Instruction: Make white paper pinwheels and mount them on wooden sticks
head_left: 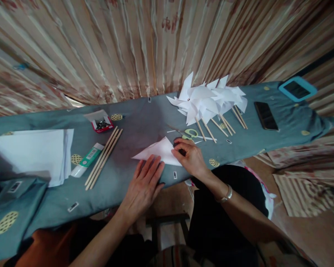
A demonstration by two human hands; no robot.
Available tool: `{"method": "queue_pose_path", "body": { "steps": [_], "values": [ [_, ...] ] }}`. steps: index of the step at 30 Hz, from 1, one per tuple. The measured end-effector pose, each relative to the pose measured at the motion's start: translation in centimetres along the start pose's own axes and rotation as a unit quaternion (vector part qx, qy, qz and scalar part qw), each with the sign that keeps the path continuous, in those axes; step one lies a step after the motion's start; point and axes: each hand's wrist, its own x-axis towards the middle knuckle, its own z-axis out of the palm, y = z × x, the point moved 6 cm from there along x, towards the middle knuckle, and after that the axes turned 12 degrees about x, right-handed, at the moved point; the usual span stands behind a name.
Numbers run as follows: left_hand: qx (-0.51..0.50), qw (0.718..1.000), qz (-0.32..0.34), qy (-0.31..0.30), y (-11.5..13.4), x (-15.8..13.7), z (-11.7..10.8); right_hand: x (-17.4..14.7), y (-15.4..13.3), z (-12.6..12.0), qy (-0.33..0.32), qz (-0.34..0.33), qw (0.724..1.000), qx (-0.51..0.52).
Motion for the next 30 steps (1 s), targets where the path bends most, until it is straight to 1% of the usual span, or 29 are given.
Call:
{"method": "queue_pose_path", "body": {
  "steps": [8, 14, 30],
  "values": [
    [0.017, 1.000, 0.000, 0.000, 0.09, 0.26, -0.38, 0.31, -0.17, -0.12, -0.007, -0.006, 0.999, -0.030],
    [0.027, 1.000, -0.007, -0.010, 0.04, 0.23, -0.35, 0.36, -0.18, -0.25, -0.007, -0.004, 0.999, -0.032],
    [0.036, 0.999, -0.002, -0.007, 0.20, -0.02, -0.63, 0.45, -0.33, -0.10, -0.002, -0.005, 0.999, -0.041]
  ]
}}
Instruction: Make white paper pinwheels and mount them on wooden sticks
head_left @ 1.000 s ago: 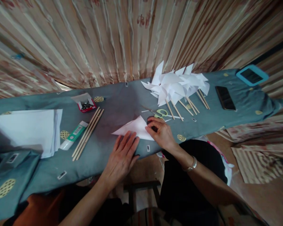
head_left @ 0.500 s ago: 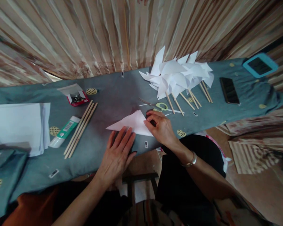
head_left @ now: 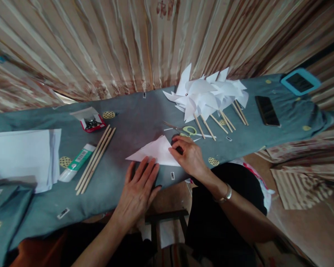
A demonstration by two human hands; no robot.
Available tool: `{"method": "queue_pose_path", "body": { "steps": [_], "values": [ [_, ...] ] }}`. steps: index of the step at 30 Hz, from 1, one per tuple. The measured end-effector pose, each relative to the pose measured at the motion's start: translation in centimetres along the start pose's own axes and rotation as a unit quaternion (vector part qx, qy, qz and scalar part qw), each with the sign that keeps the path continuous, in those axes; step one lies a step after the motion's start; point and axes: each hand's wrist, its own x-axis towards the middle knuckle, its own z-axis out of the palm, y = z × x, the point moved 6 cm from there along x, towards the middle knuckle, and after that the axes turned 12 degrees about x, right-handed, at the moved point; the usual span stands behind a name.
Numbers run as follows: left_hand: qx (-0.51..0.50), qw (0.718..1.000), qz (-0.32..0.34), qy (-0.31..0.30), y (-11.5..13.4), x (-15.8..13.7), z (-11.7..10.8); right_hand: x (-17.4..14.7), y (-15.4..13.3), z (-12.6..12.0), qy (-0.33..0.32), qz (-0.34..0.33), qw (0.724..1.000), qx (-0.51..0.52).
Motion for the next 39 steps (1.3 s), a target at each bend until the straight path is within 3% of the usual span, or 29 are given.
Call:
{"method": "queue_pose_path", "body": {
  "steps": [19, 31, 39],
  "values": [
    [-0.003, 1.000, 0.001, 0.009, 0.04, 0.08, -0.10, 0.20, -0.20, 0.20, -0.002, 0.021, 1.000, -0.016],
    [-0.016, 1.000, -0.018, 0.008, 0.02, 0.10, -0.26, 0.06, -0.26, 0.50, -0.008, -0.006, 1.000, -0.017],
    [-0.020, 0.999, -0.026, -0.006, -0.08, -0.03, 0.06, -0.21, -0.70, 0.80, -0.025, -0.038, 0.996, -0.070]
  ]
}}
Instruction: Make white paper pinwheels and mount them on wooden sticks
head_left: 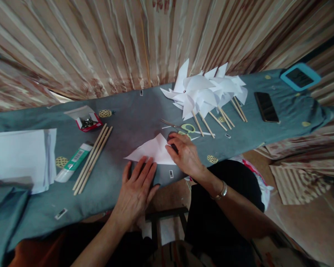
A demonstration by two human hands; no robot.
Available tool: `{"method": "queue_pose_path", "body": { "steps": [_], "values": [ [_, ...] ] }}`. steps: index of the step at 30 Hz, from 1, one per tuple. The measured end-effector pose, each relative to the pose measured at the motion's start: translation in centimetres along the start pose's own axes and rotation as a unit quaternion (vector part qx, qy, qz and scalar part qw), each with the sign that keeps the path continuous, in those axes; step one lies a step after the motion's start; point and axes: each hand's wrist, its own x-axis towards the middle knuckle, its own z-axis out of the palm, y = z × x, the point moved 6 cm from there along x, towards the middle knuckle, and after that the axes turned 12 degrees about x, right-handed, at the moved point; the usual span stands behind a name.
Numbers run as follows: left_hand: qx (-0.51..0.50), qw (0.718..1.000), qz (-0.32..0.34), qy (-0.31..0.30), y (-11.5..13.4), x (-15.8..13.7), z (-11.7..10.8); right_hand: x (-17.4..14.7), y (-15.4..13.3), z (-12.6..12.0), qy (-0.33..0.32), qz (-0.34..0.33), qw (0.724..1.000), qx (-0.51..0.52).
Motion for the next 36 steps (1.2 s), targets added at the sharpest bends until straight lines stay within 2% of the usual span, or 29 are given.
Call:
{"method": "queue_pose_path", "body": {
  "steps": [8, 14, 22, 36],
  "values": [
    [0.015, 1.000, 0.003, -0.003, 0.0, 0.0, 0.2, -1.2, -1.9, 0.6, -0.046, -0.056, 0.990, -0.124],
    [0.021, 1.000, -0.001, -0.010, 0.1, 0.1, 0.3, -1.7, -3.5, 1.5, -0.079, -0.074, 0.986, -0.129],
    [0.043, 0.999, 0.011, -0.013, 0.2, 0.1, 0.5, -1.6, -2.6, 1.1, -0.077, -0.028, 0.994, -0.078],
    [0.022, 1.000, -0.007, -0.022, 0.1, 0.1, 0.6, -6.0, 1.8, -2.7, -0.031, 0.080, 0.996, 0.013]
  ]
}}
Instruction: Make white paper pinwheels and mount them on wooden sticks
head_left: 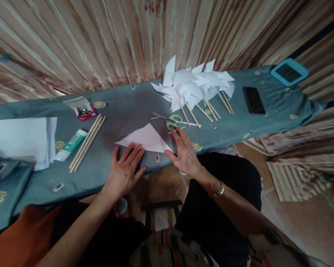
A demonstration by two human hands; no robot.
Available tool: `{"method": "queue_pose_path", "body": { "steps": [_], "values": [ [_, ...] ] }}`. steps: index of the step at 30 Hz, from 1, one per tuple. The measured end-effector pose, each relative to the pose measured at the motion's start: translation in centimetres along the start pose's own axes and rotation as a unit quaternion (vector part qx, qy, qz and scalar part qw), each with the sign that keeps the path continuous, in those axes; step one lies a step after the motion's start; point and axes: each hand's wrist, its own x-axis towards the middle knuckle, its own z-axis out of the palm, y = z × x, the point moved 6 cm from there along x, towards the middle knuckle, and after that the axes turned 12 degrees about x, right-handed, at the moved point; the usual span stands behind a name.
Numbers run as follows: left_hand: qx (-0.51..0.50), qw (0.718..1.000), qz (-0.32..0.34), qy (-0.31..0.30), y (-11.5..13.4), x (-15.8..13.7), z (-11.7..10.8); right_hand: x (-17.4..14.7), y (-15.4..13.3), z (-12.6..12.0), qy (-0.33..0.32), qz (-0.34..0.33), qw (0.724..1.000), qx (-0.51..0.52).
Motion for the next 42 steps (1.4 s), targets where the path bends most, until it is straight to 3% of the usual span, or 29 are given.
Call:
{"method": "queue_pose_path", "body": {
  "steps": [11, 22, 27, 30, 36, 42],
  "values": [
    [0.014, 0.996, -0.061, -0.071, 0.0, 0.0, -0.9, -0.9, 1.1, -0.4, 0.001, 0.004, 0.999, 0.040],
    [0.022, 0.994, -0.104, -0.027, -2.9, -2.1, -1.2, -0.8, 1.6, -0.6, 0.016, -0.015, 1.000, 0.022],
    [0.029, 0.994, -0.101, -0.015, -3.1, -2.2, -1.3, 1.7, 0.7, -2.9, 0.052, -0.081, 0.995, 0.000],
    [0.022, 0.994, -0.108, -0.008, -3.1, -2.1, -1.2, 4.5, -0.2, -3.1, 0.041, -0.113, 0.991, -0.057],
    [0.009, 0.991, -0.135, 0.025, -4.1, -1.3, -1.4, 8.6, -0.5, -0.9, -0.040, -0.079, 0.980, -0.176],
    [0.025, 0.985, -0.167, 0.034, -5.9, 0.5, -1.4, 9.1, -0.3, -1.7, -0.046, -0.044, 0.989, -0.136]
  ]
}}
